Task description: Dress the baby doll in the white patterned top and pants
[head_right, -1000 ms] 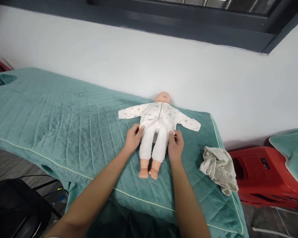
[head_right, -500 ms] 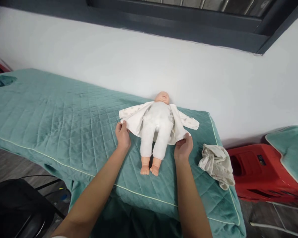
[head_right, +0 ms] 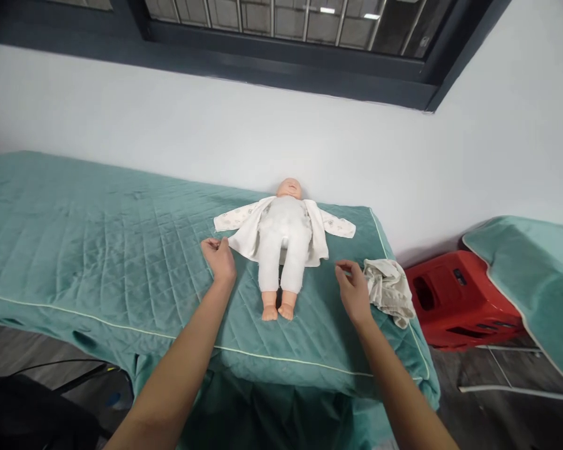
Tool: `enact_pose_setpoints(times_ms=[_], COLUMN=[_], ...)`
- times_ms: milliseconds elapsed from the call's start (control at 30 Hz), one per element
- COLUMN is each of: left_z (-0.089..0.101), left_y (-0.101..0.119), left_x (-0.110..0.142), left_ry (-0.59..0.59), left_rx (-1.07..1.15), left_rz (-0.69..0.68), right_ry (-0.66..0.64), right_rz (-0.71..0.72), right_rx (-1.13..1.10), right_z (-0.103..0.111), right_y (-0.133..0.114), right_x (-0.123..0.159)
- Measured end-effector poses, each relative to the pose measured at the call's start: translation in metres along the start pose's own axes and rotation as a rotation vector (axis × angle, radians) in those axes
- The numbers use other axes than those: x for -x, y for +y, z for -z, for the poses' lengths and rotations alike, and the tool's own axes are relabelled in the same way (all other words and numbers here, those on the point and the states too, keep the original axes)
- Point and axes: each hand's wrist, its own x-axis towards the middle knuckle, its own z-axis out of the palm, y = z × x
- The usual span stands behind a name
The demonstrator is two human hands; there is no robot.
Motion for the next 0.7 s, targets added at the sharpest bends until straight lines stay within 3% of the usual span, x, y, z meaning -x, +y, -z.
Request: enact_pose_setpoints(times_ms=[67, 133, 233, 367, 500, 600, 700], left_z=[0.0, 0.001, 0.007, 0.023, 0.04, 0.045, 0.04], left_y=[0.002, 0.003, 0.008, 0.019, 0.032, 0.048, 0.08], left_x=[0.002, 0.005, 0.012, 0.025, 0.042, 0.065, 0.096], left_ry=[0.084, 0.066, 0.001, -0.173, -0.377, -0.564, -0.859], left_rx=[-0.032, -0.038, -0.069, -0.226, -0.345, -0.442, -0.486], left_rz=[-0.06, -0.071, -0.081, -0.057, -0.054, -0.128, -0.226], right_ry=[-0.06, -0.094, -0.08, -0.25, -0.308, -0.392, -0.449], right_rz=[0.181, 0.326, 0.273, 0.183, 0.072, -0.038, -0.098], right_rx=[0.33, 0.674, 1.078, 1.059, 0.865, 0.685, 0.429], right_z=[0.033, 0.068, 0.115, 0.15, 0.144, 0.118, 0.082], right_y=[0.001, 0.006, 0.023, 0.042, 0.022, -0.02, -0.074], right_x=[0.004, 0.008, 0.014, 0.019, 0.013, 0.004, -0.004])
